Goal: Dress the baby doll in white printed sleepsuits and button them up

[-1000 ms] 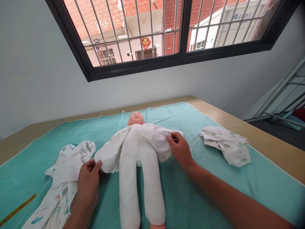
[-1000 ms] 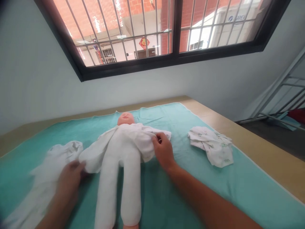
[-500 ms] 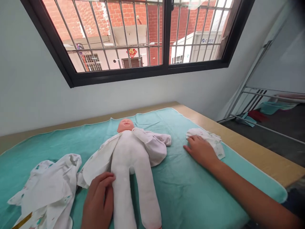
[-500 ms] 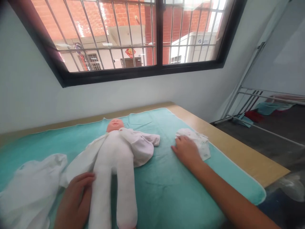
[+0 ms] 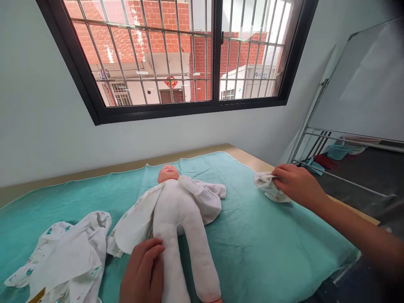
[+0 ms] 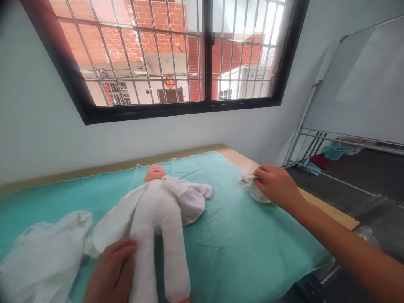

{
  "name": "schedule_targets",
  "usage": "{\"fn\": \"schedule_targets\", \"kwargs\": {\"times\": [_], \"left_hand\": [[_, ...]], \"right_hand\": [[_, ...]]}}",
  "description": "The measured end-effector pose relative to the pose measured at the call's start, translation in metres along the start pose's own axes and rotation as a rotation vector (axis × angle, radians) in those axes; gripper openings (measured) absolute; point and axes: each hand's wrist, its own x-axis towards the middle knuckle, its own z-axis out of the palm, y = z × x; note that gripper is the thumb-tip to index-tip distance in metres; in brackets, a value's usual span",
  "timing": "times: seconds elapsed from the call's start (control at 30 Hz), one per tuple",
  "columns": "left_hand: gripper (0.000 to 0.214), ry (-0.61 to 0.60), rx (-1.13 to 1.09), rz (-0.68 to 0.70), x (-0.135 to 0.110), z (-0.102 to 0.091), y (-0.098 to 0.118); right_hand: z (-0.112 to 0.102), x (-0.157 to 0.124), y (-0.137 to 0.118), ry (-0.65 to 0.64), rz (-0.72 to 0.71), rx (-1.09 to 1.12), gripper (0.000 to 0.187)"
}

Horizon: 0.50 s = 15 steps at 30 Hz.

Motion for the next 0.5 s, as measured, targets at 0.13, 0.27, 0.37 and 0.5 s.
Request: {"fn": "schedule_targets", "kwargs": {"times": [0.13,0.27,0.37,0.5], "left_hand": [[0.014,0.021,-0.110,-0.116,0.006,-0.003,0.013],[0.018,-0.059,-0.350,-0.396,0.036,-0.005,0.047],[0.038,-0.113,-0.603,-0.449,0.064,-0.008,0.079],[0.064,-0.157,-0.746,-0.247,0.084,-0.021,0.115]], "right_hand": [[-0.056,0.035,-0.047,0.252,0.054,0.180,0.015],[-0.098,0.052,-0.108,0.093,-0.008,0.530,0.016],[-0.114,0.054,-0.147,-0.114,-0.010,0.821,0.016],[-0.121,0.047,-0.180,-0.418,0.070,1.200,0.020]]}}
